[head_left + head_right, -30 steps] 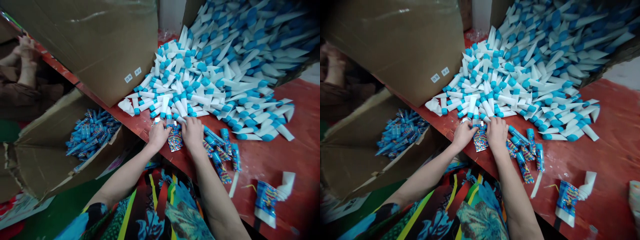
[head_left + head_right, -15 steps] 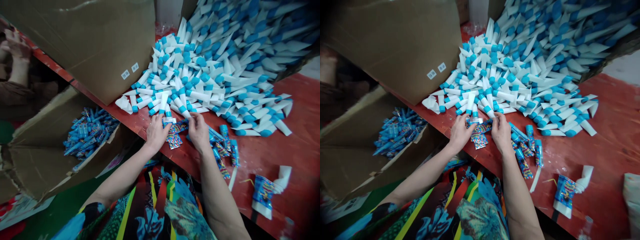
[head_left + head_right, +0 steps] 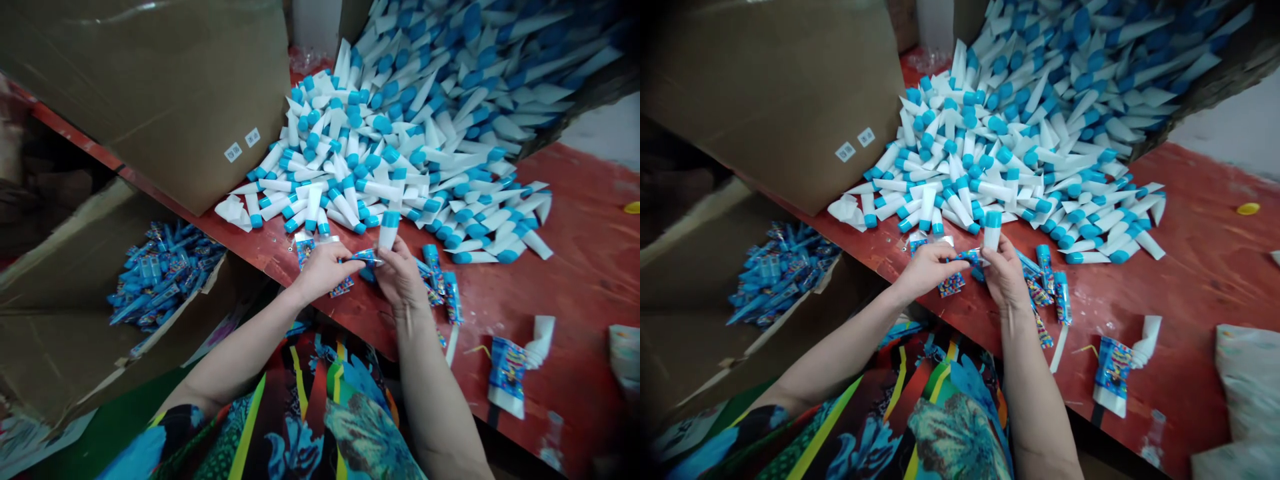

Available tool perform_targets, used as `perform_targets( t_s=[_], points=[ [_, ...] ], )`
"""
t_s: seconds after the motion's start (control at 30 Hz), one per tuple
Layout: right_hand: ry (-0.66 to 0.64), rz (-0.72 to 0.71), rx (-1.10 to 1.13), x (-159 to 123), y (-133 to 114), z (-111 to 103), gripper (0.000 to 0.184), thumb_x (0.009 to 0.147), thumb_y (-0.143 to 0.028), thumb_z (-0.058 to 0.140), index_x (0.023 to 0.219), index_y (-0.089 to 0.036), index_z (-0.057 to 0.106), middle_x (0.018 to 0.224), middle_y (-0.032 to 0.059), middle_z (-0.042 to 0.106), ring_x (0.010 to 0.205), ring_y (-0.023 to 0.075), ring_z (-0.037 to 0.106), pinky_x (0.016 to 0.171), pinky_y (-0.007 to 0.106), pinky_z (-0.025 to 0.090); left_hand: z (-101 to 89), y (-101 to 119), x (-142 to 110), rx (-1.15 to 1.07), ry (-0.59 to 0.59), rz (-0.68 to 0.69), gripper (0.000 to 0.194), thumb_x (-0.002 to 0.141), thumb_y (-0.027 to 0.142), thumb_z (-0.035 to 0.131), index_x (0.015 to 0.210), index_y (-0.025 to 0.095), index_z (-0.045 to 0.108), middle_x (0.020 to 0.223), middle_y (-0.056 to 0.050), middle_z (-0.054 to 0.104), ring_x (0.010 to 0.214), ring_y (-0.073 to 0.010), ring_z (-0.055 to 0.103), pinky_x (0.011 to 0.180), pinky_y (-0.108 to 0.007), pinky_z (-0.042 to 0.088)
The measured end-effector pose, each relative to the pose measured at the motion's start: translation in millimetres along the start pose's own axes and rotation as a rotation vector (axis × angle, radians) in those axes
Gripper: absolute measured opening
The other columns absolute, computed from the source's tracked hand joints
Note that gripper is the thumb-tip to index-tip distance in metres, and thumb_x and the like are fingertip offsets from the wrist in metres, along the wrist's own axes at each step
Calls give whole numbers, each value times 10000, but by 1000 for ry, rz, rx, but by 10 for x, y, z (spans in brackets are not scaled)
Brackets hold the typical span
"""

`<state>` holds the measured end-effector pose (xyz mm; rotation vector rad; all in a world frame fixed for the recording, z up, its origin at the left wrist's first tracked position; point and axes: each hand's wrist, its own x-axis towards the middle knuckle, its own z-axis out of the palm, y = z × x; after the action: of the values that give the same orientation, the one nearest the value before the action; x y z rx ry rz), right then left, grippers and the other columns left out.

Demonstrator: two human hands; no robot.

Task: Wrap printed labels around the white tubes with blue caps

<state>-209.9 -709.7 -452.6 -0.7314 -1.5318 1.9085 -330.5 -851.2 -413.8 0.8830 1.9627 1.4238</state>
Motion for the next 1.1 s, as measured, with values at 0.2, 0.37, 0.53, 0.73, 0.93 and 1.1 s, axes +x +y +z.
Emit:
perform_targets(
  t_s=[0.2,0.37,0.53,0.73,0.93,1.1],
  points=[
    [7,-60,-89,-151,-92,-125,459,843,-767,786,937,-355,606,1020,83,770,910,361,755,845,594,641,26,72,-33,-517,31,-407,412,893,277,924,639,186,613,543,74,474,447,-52,351,479,-243,223],
    [0,-8,-37,-268,-77,-37,473,754,-588,948,907,-348,570,718,-59,632,556,216,581,711,497,643,71,114,-2,-684,127,-474,382,997,226,873,742,184,592,579,72,538,398,-29,373,436,-215,197],
    [78,36,-69,-329,24,186,394,828,-567,949,1010,-305,717,662,-78,626,523,171,490,575,378,497,189,128,16,-728,152,-437,357,1081,225,782,787,189,583,610,74,557,394,-33,427,431,-207,223],
    [94,35,-148,-336,151,235,462,754,-656,1011,865,-268,786,658,-30,682,592,200,577,568,379,505,181,100,-19,-698,112,-392,420,1095,325,787,753,192,584,551,68,516,400,-39,378,453,-223,203],
    [38,122,-67,-345,96,163,451,826,-644,998,935,-259,790,576,-78,586,507,159,484,522,366,494,98,30,-117,-575,55,-335,364,994,262,852,690,170,674,457,65,445,433,-55,348,503,-226,215],
    [48,143,-115,-361,55,203,445,836,-635,994,819,-270,740,578,-51,603,528,175,519,545,368,466,178,21,-150,-610,147,-363,377,1010,198,792,655,174,667,437,59,447,434,-63,350,507,-225,222]
  ],
)
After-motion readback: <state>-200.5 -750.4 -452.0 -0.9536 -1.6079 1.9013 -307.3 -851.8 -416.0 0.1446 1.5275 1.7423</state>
